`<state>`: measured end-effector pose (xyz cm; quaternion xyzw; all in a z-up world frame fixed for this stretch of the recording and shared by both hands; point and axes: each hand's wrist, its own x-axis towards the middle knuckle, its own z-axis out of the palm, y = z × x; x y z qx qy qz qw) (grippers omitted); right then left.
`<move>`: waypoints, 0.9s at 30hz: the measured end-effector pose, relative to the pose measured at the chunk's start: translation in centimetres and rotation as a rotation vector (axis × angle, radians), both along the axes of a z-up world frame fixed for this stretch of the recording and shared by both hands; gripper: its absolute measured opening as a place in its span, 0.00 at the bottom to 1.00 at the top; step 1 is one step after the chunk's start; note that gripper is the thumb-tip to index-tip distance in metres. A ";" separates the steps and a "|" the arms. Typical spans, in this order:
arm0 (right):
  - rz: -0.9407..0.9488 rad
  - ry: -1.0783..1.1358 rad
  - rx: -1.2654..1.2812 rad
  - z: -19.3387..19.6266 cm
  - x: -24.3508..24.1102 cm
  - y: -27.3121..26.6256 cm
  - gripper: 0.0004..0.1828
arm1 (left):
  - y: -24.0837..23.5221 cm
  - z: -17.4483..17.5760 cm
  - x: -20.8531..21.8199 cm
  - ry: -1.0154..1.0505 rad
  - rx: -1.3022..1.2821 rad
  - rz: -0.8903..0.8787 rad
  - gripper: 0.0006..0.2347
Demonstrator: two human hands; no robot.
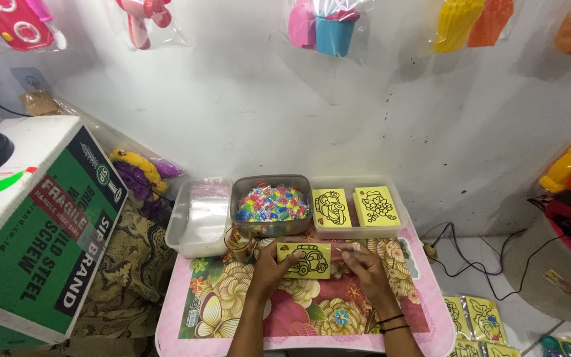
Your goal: The person sits on the floor and places small, colorful plastic beads into clear plastic bags containing yellow cards with printed designs. They seal the bags and arrange the finished packages on the floor.
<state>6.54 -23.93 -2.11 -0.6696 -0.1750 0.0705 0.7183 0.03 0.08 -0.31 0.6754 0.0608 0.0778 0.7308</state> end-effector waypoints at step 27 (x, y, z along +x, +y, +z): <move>-0.079 0.051 0.196 -0.4 0.4 -0.2 0.22 | -0.3 -0.1 -0.1 0.053 0.021 0.116 0.15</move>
